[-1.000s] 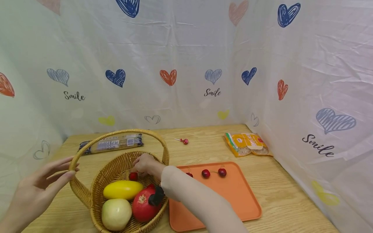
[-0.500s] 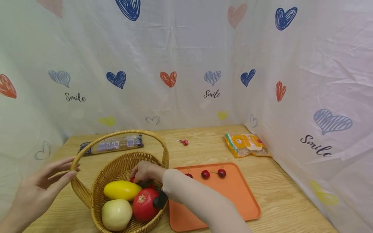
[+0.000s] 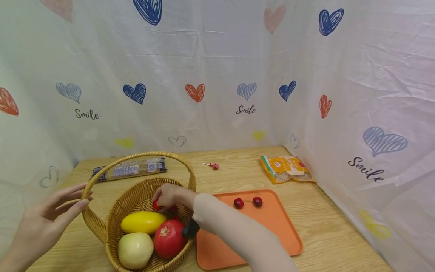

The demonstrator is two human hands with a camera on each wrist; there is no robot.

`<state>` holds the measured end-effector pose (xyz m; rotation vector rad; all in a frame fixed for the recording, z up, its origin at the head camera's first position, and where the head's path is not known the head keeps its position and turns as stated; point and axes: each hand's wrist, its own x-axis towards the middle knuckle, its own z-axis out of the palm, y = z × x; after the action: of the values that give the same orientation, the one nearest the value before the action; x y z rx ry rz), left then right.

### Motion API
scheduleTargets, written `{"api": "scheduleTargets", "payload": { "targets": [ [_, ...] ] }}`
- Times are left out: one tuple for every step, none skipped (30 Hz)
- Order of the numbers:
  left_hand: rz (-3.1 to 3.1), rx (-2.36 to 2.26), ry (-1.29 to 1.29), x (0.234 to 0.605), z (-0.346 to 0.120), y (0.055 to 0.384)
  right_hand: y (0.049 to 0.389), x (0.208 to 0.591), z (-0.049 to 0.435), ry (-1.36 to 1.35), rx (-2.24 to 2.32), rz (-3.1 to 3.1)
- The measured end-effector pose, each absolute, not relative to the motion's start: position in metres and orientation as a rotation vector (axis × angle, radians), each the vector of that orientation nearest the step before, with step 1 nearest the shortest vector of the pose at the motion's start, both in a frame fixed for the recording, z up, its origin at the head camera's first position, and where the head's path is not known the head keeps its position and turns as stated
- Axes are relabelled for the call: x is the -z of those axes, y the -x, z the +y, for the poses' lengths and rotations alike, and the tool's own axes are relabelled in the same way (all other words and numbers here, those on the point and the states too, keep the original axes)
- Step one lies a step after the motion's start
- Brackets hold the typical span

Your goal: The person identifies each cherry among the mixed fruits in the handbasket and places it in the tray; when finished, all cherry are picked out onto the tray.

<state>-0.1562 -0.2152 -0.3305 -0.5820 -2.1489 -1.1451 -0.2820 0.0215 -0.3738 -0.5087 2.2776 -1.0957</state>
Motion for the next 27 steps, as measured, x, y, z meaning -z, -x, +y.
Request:
{"api": "scheduleTargets", "payload": {
  "targets": [
    [-2.149, 1.144, 0.581, 0.330, -0.215, 0.156, 0.282, 0.373, 0.023, 0.495, 1.124, 2.257],
    [-2.150, 1.142, 0.581, 0.330, -0.214, 0.156, 0.282, 0.372, 0.025, 0.488, 1.144, 2.243],
    [-2.150, 1.140, 0.580, 0.330, -0.214, 0.156, 0.283, 0.371, 0.026, 0.482, 1.159, 2.232],
    [-2.151, 1.137, 0.578, 0.330, -0.214, 0.156, 0.282, 0.371, 0.028, 0.482, 1.171, 2.225],
    [-2.149, 1.137, 0.578, 0.330, -0.214, 0.156, 0.282, 0.371, 0.029, 0.481, 1.180, 2.220],
    [-2.149, 1.137, 0.576, 0.330, -0.213, 0.156, 0.282, 0.371, 0.030, 0.482, 1.191, 2.212],
    [-2.150, 1.135, 0.573, 0.330, -0.213, 0.156, 0.282, 0.371, 0.031, 0.484, 1.203, 2.204],
    [-2.149, 1.135, 0.572, 0.330, -0.213, 0.156, 0.282, 0.371, 0.032, 0.488, 1.213, 2.200],
    [-2.150, 1.137, 0.570, 0.330, -0.212, 0.156, 0.282, 0.371, 0.033, 0.493, 1.224, 2.196],
    [-2.151, 1.138, 0.565, 0.330, -0.212, 0.155, 0.281, 0.370, 0.034, 0.495, 1.241, 2.188],
    [-2.152, 1.140, 0.563, 0.330, -0.212, 0.155, 0.280, 0.369, 0.036, 0.496, 1.258, 2.178],
    [-2.153, 1.140, 0.558, 0.330, -0.211, 0.155, 0.279, 0.368, 0.037, 0.500, 1.271, 2.172],
    [-2.153, 1.139, 0.557, 0.330, -0.211, 0.155, 0.278, 0.367, 0.038, 0.503, 1.283, 2.169],
    [-2.153, 1.139, 0.556, 0.330, -0.211, 0.155, 0.277, 0.366, 0.039, 0.505, 1.294, 2.166],
    [-2.153, 1.140, 0.552, 0.330, -0.210, 0.155, 0.276, 0.364, 0.041, 0.505, 1.309, 2.157],
    [-2.153, 1.141, 0.543, 0.330, -0.210, 0.155, 0.274, 0.363, 0.043, 0.512, 1.321, 2.153],
    [-2.152, 1.139, 0.542, 0.330, -0.210, 0.155, 0.273, 0.362, 0.045, 0.522, 1.330, 2.151],
    [-2.150, 1.137, 0.539, 0.331, -0.210, 0.156, 0.271, 0.362, 0.047, 0.528, 1.345, 2.142],
    [-2.151, 1.139, 0.531, 0.331, -0.210, 0.156, 0.268, 0.361, 0.048, 0.533, 1.361, 2.133],
    [-2.153, 1.143, 0.520, 0.331, -0.210, 0.155, 0.266, 0.361, 0.050, 0.541, 1.374, 2.125],
    [-2.155, 1.146, 0.510, 0.331, -0.210, 0.155, 0.264, 0.361, 0.052, 0.551, 1.387, 2.113],
    [-2.159, 1.150, 0.499, 0.331, -0.210, 0.155, 0.261, 0.361, 0.054, 0.562, 1.396, 2.107],
    [-2.163, 1.150, 0.491, 0.332, -0.210, 0.155, 0.259, 0.360, 0.056, 0.568, 1.403, 2.099],
    [-2.169, 1.154, 0.477, 0.332, -0.210, 0.155, 0.256, 0.360, 0.059, 0.576, 1.407, 2.092],
    [-2.177, 1.159, 0.462, 0.332, -0.210, 0.154, 0.254, 0.359, 0.061, 0.586, 1.405, 2.093],
    [-2.184, 1.157, 0.454, 0.332, -0.210, 0.154, 0.252, 0.358, 0.064, 0.594, 1.410, 2.088],
    [-2.190, 1.158, 0.449, 0.332, -0.209, 0.154, 0.251, 0.357, 0.066, 0.599, 1.418, 2.083]
  ]
}}
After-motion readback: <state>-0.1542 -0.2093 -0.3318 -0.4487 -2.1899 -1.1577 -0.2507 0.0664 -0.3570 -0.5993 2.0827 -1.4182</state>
